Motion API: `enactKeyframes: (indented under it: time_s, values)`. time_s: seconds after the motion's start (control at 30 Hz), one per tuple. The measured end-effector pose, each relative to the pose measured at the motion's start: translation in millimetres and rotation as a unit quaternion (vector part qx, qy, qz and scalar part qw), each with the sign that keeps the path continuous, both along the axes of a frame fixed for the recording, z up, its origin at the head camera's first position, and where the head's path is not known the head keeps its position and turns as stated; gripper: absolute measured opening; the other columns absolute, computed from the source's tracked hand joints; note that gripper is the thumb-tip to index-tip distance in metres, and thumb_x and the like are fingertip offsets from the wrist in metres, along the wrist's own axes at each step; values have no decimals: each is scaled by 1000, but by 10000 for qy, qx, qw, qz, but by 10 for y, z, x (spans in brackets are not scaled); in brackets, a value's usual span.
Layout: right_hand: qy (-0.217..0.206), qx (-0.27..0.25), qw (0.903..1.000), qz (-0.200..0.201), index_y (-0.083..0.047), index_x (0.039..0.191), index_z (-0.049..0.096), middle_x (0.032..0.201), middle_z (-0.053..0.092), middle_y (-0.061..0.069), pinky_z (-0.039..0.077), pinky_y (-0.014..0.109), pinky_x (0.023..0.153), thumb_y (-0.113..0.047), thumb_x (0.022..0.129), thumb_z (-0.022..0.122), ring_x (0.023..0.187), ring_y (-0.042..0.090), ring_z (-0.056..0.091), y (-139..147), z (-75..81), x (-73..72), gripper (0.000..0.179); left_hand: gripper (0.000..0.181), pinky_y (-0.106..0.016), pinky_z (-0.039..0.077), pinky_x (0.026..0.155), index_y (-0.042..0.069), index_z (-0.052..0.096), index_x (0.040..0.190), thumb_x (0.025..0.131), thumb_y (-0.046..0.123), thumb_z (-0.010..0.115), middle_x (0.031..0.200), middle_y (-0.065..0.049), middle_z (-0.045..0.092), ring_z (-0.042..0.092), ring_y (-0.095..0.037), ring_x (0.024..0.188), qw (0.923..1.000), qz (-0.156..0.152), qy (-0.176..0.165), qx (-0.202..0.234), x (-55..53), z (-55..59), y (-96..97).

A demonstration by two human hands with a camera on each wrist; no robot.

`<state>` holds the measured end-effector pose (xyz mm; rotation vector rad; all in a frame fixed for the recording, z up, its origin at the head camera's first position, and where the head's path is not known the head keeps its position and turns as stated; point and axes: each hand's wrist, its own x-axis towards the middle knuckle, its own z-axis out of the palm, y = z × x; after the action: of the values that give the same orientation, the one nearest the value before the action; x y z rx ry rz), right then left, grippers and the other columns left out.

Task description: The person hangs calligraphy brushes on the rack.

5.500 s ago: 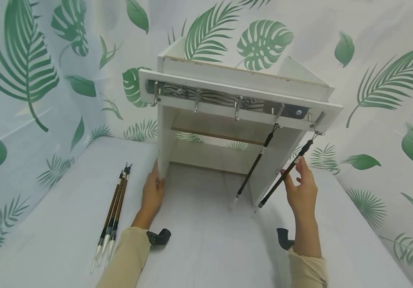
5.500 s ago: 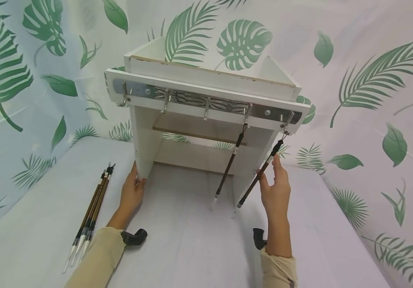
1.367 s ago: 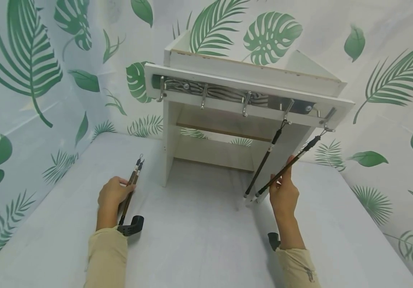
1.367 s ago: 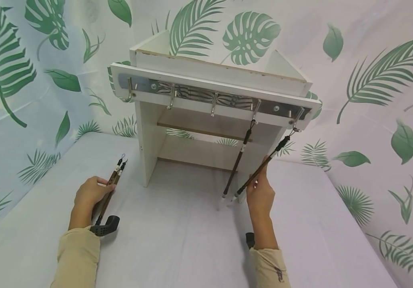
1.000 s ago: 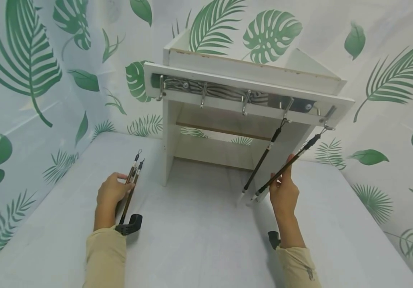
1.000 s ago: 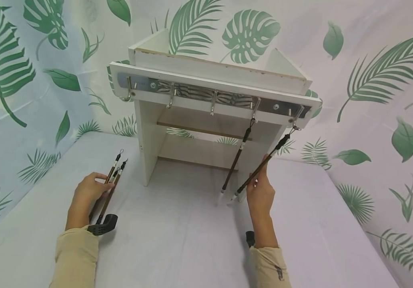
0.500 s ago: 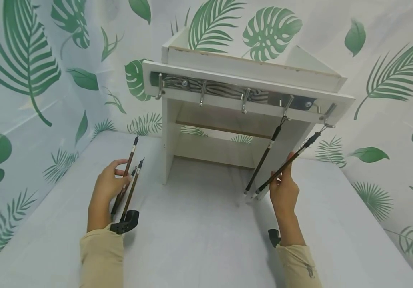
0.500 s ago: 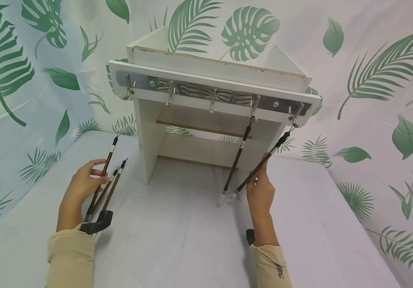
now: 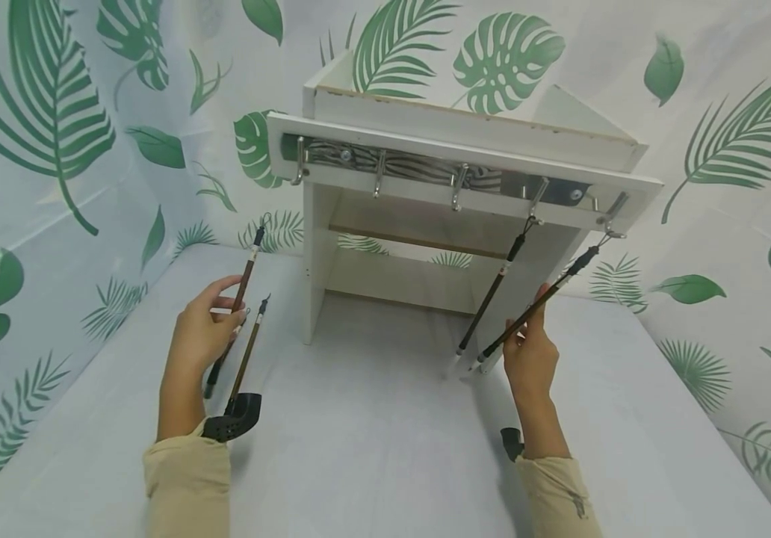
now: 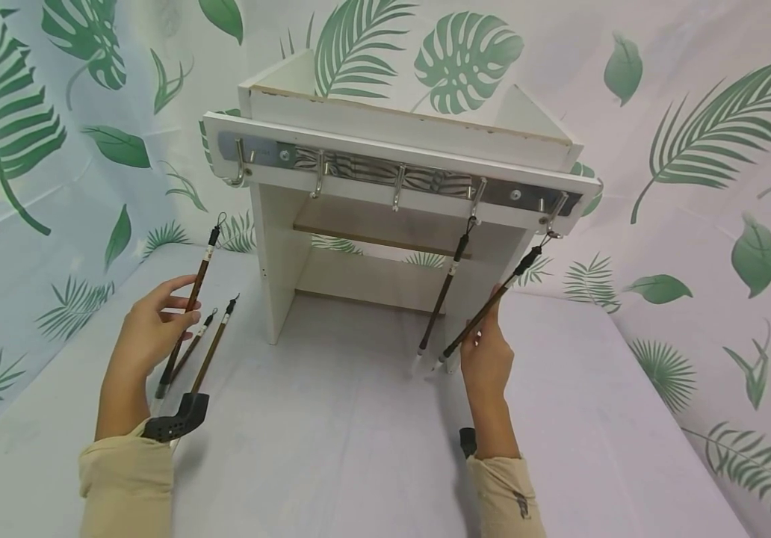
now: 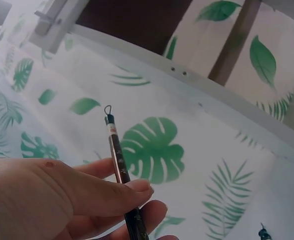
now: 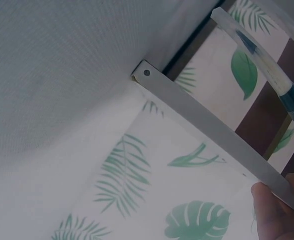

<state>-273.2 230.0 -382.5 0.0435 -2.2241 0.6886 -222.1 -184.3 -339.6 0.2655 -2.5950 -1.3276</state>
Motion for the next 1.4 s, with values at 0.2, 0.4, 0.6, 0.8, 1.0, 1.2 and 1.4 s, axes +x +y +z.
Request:
enactKeyframes:
  time_s: [0.2, 0.4, 0.6, 0.8, 1.0, 1.2, 1.4]
  values:
    - [-10, 5, 10000, 59, -31, 147, 8, 92, 64, 32, 54, 50, 61, 2, 86, 55, 77, 44, 64, 3, 6, 10, 84, 54, -39, 56, 66, 23, 39, 138, 89, 7, 56, 112, -15, 60, 62, -30, 95, 9984, 122, 522, -152, 67, 88, 71]
    - [1, -26, 10000, 78, -31, 147, 8, 90, 64, 32, 54, 50, 61, 2, 86, 55, 77, 44, 64, -1, 14, 12, 84, 52, -40, 55, 64, 22, 43, 135, 88, 6, 57, 108, -14, 62, 61, -31, 95, 9921, 117, 1240, -128, 129, 166, 145]
    - [36, -9, 9999, 100, -30, 147, 8, 88, 64, 31, 54, 50, 61, 3, 86, 55, 77, 45, 64, -9, 23, 20, 84, 51, -44, 55, 67, 22, 46, 133, 87, 4, 58, 106, -16, 63, 62, -33, 93, 9867, 113, 1623, -30, 161, 220, 196]
    - [19, 45, 10000, 55, -30, 147, 8, 92, 64, 30, 54, 49, 61, 3, 86, 55, 80, 45, 64, -13, 25, 23, 84, 51, -45, 55, 69, 21, 46, 134, 87, 3, 58, 106, -17, 63, 63, -33, 93, 9822, 32, 1878, 11, 203, 261, 209]
    - [5, 86, 10000, 30, -28, 147, 8, 106, 61, 29, 55, 48, 61, 2, 87, 55, 82, 44, 64, -10, 27, 19, 82, 51, -44, 55, 71, 20, 45, 134, 87, 3, 57, 105, -15, 63, 63, -30, 90, 9778, -93, 2091, -44, 247, 297, 231]
    - [50, 67, 9999, 59, -27, 147, 10, 105, 61, 30, 55, 48, 61, 2, 87, 55, 82, 44, 64, -1, 18, 14, 81, 52, -29, 55, 72, 22, 46, 134, 87, 3, 58, 103, -13, 64, 63, -26, 93, 9723, -357, 2309, 25, 270, 316, 235]
    - [40, 63, 9999, 70, -27, 147, 10, 103, 62, 30, 55, 48, 62, 3, 87, 55, 82, 44, 64, 5, 15, 11, 81, 50, -25, 55, 73, 22, 47, 133, 87, 6, 59, 103, -13, 63, 63, -26, 94, 9687, -643, 2397, 80, 256, 305, 257]
